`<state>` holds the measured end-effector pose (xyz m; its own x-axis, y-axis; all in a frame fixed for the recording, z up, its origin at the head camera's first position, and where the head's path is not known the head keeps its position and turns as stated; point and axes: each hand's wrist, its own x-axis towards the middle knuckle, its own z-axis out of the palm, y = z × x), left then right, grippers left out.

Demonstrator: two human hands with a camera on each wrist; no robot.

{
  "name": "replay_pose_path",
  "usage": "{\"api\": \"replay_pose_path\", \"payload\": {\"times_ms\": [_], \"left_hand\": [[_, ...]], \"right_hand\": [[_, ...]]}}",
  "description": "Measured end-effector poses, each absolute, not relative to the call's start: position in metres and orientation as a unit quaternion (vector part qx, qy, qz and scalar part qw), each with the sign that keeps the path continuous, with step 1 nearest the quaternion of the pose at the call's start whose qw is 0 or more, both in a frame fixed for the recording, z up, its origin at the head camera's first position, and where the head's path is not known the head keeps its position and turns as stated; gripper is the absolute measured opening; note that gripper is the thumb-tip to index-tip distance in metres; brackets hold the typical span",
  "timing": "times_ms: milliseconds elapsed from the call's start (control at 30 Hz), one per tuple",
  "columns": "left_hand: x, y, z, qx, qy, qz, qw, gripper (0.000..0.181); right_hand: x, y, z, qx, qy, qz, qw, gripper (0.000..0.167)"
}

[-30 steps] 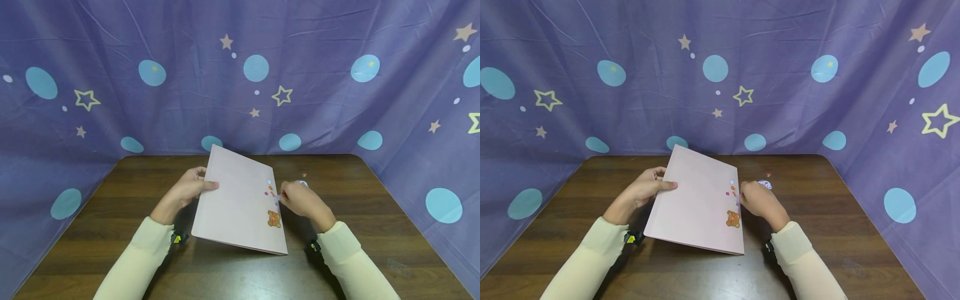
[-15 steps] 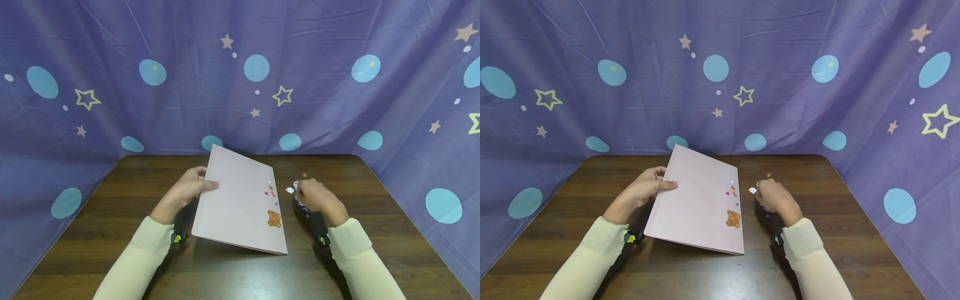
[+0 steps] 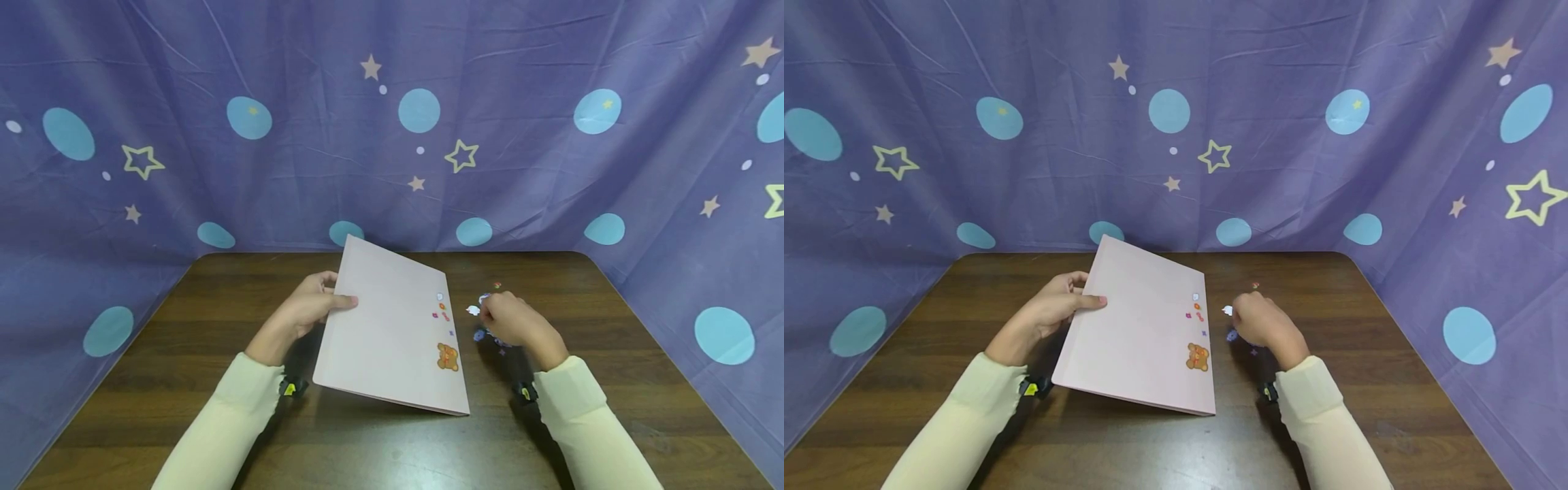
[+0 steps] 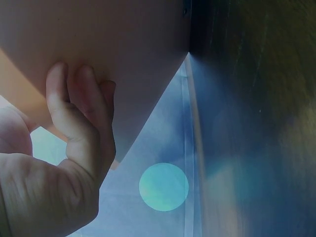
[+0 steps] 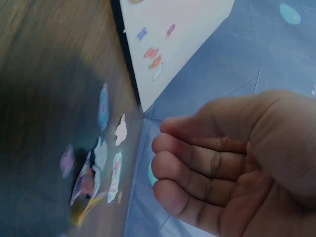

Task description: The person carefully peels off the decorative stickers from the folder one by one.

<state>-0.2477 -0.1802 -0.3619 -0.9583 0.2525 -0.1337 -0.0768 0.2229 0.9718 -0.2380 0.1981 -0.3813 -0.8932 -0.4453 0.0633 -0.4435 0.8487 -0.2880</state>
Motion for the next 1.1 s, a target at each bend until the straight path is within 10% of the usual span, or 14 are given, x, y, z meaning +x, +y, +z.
{"api": "replay_pose_path", "payload": {"times_ms": [1100], "left_hand": [[-0.248, -0.18, -0.364, 0.048, 0.768, 0.624, 0.135, 0.056]], "right_hand": [[-0.203, 0.138, -0.381, -0.262, 0.954, -0.11, 0.096, 0.036]]}}
